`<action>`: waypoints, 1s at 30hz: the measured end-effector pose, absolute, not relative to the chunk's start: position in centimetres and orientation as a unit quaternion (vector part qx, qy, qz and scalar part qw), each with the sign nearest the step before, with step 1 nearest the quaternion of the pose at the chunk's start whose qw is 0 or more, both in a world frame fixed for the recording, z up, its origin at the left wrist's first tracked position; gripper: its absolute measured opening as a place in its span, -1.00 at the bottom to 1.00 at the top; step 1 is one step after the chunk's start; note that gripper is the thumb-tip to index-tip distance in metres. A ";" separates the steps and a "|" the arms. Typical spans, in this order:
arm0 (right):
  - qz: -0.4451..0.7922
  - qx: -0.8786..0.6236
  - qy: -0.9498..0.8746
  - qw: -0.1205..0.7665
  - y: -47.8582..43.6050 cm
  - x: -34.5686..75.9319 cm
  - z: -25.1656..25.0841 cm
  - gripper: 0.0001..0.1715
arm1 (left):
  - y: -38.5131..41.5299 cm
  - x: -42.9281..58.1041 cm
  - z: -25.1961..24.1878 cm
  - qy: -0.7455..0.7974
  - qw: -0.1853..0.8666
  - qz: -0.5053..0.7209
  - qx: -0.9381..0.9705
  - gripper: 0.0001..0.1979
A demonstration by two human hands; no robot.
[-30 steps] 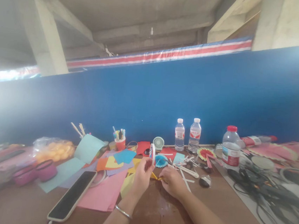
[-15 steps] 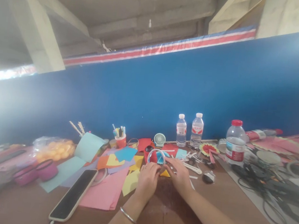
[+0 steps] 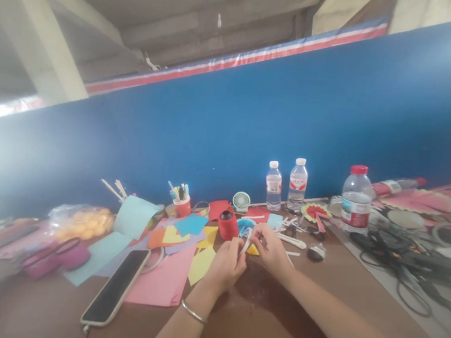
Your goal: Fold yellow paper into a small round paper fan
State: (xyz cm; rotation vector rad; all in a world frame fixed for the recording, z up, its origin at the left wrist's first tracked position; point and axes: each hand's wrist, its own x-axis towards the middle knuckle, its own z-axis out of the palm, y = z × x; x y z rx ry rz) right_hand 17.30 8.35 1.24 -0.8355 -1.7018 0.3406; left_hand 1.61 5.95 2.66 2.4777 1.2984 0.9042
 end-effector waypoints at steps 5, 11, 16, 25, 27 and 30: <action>0.155 -0.337 -0.711 0.597 7.7 17.3 2.9 -0.84 | 5.6 1.6 2.9 0.424 0.310 0.355 0.773 -0.75; 0.229 -0.351 -0.604 0.677 7.5 18.1 5.0 -0.87 | 6.8 1.4 2.2 0.407 0.493 0.455 0.620 -0.62; 0.270 -0.309 -0.567 0.714 7.9 18.4 5.1 -0.74 | 7.2 1.3 2.2 0.424 0.439 0.498 0.616 -0.71; 0.110 -0.339 -0.600 0.716 7.1 18.4 5.1 -0.57 | 6.4 0.7 2.9 0.510 0.095 0.418 0.746 -0.78; 0.050 -0.353 -0.649 0.672 7.1 18.5 5.4 -0.66 | 6.3 0.4 3.1 0.511 0.068 0.392 0.762 -0.76; 0.026 -0.291 -0.781 0.553 7.6 17.9 6.0 -0.63 | 6.4 0.0 3.3 0.489 0.077 0.385 0.779 -0.77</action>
